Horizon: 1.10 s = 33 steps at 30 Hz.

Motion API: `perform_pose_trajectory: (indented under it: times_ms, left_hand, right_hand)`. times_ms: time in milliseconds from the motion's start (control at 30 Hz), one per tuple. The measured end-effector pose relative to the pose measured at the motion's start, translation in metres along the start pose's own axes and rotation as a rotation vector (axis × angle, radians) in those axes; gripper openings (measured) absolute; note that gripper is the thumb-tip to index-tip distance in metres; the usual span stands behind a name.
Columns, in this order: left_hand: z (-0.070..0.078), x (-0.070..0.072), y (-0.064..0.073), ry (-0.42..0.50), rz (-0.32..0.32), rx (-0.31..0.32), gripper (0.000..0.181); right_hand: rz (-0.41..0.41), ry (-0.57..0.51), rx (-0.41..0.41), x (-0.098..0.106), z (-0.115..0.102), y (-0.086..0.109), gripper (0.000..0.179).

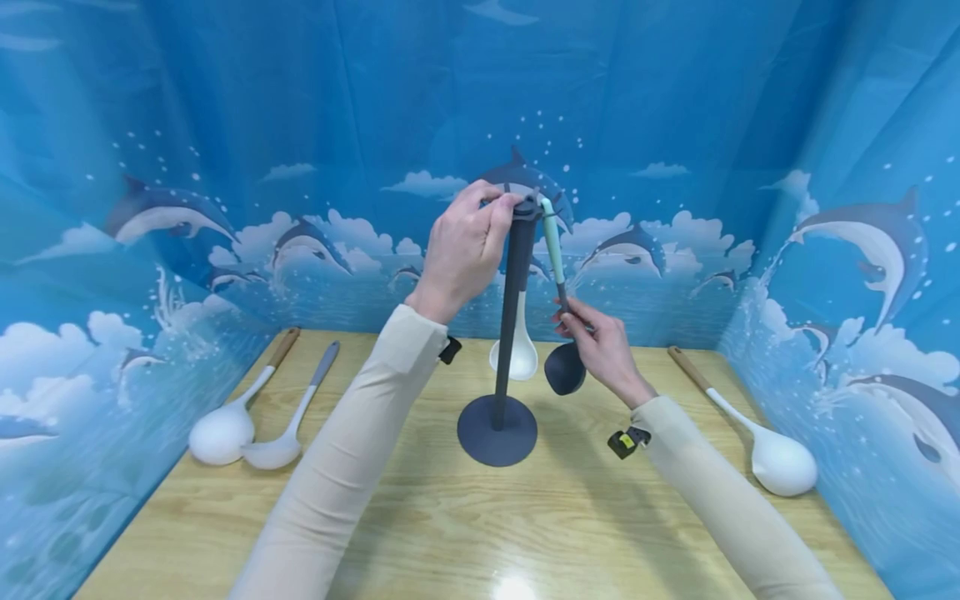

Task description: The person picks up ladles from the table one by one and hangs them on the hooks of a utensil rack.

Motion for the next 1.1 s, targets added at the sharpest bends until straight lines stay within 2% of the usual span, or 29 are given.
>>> perform_pose_trajectory:
  times_ms: [467,733,1100]
  left_hand:
    - [0.000,0.000,0.001,0.008,0.010,-0.005,0.045]
    - [0.000,0.000,0.000,0.004,0.012,-0.006,0.045]
    - [-0.001,0.000,0.001,0.019,0.002,-0.002,0.047]
  right_hand:
    - [-0.090,-0.108,-0.116,-0.009,0.003,0.001,0.034]
    - [-0.110,-0.131,-0.142,-0.015,-0.028,0.002,0.035]
    - [-0.116,-0.090,-0.151,-0.019,-0.031,0.004,0.039]
Point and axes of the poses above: each hand's wrist, its own y-axis away from the middle knuckle, its own x-axis out of the back of the hand, z = x × y, the point moved 5 cm from there along -y, towards the middle knuckle, and after that the axes turned 14 degrees about -y, right-handed, at the moved point
